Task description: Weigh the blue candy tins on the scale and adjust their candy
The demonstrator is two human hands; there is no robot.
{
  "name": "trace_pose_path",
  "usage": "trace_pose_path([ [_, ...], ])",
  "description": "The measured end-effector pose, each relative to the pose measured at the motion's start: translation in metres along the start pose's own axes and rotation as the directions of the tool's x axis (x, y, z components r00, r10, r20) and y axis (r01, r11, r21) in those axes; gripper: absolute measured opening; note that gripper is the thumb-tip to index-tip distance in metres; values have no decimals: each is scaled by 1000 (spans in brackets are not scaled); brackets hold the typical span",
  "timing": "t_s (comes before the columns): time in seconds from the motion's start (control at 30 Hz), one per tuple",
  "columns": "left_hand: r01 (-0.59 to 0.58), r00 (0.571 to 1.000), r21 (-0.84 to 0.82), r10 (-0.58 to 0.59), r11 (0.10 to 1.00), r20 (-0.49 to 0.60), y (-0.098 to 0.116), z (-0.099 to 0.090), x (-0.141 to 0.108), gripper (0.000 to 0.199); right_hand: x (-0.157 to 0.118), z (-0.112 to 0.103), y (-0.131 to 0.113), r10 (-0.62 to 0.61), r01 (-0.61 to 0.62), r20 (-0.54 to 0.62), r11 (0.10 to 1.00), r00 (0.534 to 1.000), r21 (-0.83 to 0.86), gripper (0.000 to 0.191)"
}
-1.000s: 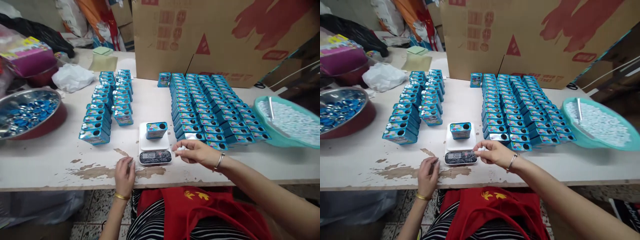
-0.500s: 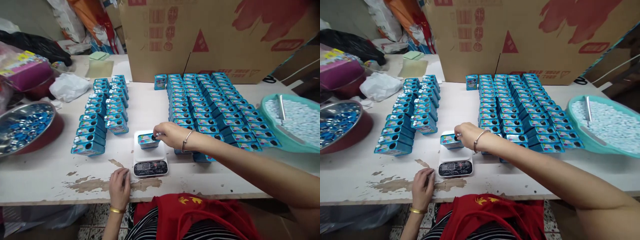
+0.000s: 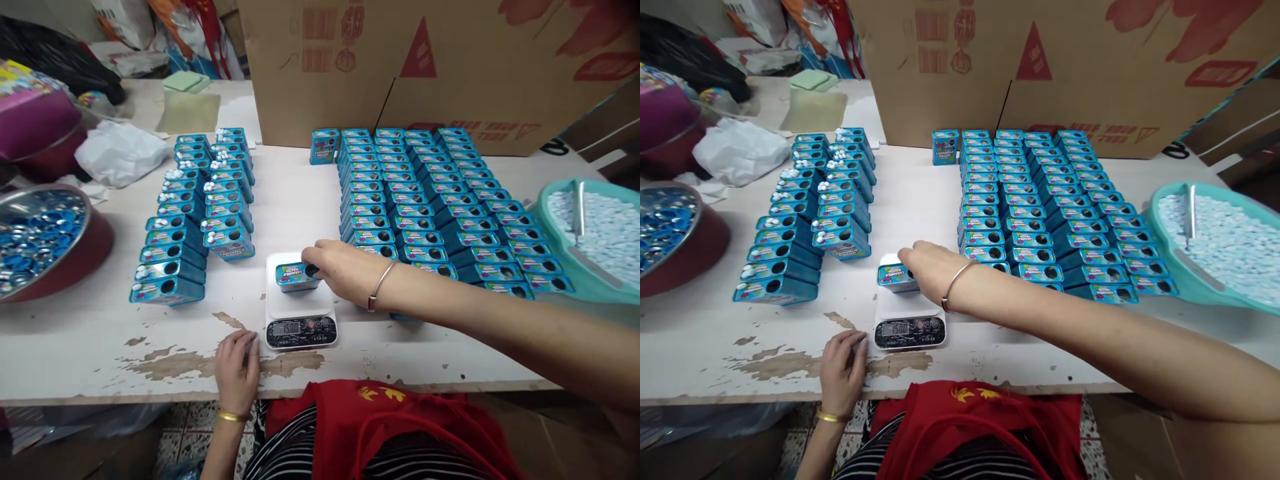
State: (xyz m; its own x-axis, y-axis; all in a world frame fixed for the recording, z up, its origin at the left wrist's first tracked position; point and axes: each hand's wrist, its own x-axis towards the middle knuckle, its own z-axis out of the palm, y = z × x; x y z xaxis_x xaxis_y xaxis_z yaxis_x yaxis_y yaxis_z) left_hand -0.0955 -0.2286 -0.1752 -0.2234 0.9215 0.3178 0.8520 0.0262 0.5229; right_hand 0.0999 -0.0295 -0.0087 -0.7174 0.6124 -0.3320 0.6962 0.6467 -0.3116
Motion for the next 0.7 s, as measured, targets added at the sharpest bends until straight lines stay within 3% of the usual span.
trace_pose_path([
  [0.1,0,1000,7,0,1000,6,1,0,0,15,1,-3,2,20,-11,-65,992,998,123,16],
  [0.17,-7,1000,5,7,1000,3,2,1,0,14,0,-5,9,38,0,-97,929,995,370,7],
  [0.2,-7,1000,4,7,1000,3,2,1,0,14,-1,-6,14,46,8,-87,846,995,533,5],
  [0.27,-1,1000,1,1,1000,3,3,2,-1,14,-4,-5,25,51,-18,-15,588,999,809,11],
  [0.33,8,1000,2,-8,1000,4,4,2,-1,14,-7,-2,36,51,-75,61,358,997,931,15],
  [0.4,20,1000,6,-20,1000,7,4,2,-1,15,-10,2,43,55,-101,89,267,994,958,17],
  [0.57,54,998,3,-54,999,20,6,1,-1,16,-11,8,43,70,-95,77,321,995,942,18],
  [0.7,61,998,-2,-61,998,21,7,1,0,17,-7,8,33,60,-30,2,462,998,887,15],
])
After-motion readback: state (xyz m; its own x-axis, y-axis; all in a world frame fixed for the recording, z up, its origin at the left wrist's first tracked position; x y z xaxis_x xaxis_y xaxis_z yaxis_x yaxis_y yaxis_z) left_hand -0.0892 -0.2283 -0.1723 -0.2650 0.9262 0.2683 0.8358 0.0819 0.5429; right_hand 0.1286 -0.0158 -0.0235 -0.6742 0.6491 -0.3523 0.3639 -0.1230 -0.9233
